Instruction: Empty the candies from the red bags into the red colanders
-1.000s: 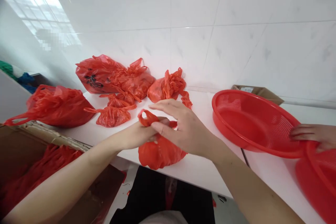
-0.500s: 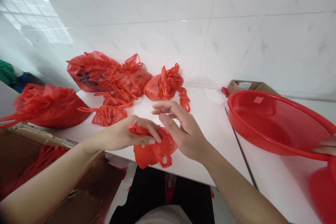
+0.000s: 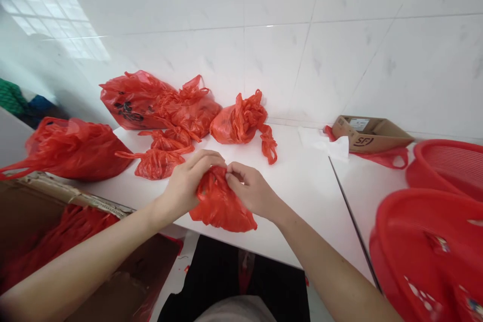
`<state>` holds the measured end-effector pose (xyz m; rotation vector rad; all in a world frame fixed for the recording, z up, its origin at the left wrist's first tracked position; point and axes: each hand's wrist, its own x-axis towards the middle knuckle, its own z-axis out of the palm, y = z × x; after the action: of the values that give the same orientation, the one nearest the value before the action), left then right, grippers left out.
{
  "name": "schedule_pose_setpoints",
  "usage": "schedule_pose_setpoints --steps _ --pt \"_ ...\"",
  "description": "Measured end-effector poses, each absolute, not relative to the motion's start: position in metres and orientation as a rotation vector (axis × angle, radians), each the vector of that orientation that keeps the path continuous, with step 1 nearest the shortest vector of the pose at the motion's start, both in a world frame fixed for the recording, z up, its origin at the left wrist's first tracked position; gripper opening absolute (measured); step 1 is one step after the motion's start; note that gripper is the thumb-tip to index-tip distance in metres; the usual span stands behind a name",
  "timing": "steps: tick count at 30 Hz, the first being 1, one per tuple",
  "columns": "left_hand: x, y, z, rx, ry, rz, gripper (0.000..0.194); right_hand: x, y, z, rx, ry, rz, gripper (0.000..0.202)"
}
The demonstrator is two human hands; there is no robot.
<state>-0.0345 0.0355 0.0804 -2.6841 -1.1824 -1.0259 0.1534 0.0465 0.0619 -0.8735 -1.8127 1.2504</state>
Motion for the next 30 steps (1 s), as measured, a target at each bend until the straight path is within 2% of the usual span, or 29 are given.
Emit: schedule_pose_setpoints --steps 6,10,14,17,21,24,27,30 --pt "-0.047 0.032 0.09 -2.725 -1.31 -1.157 0.034 0.136 0.051 0.062 -0.837 -1.626 1.1 0.016" --pt "-0.052 0.035 0.086 -2.777 -1.287 -1.093 0.038 0.125 0.051 0.071 -0.827 -1.445 0.959 0.014" --pt "-0.074 0.04 0.077 -2.831 -1.289 -0.929 0.034 0.134 0.054 0.066 -0.861 -1.523 0.927 0.019" --pt "-0.107 0.036 0.065 -2.86 -1.526 -0.846 0.028 0.158 0.064 0.038 -0.992 -1.48 0.893 0.019" --pt "-0.143 0.024 0.05 -2.856 -2.078 -0.775 0.037 0.185 0.081 -0.009 -1.176 -1.397 0.91 0.018" --pt "-0.148 0.022 0.05 -2.978 -2.327 -0.683 0.041 0.189 0.089 -0.023 -1.217 -1.408 0.865 0.022" --pt "-0.142 0.031 0.058 -2.921 -2.331 -0.75 0.037 0.186 0.088 -0.018 -1.287 -1.476 0.704 0.031" --pt "-0.132 0.041 0.061 -2.579 -2.043 -0.956 0.046 0.175 0.075 -0.012 -1.291 -1.636 0.447 0.038"
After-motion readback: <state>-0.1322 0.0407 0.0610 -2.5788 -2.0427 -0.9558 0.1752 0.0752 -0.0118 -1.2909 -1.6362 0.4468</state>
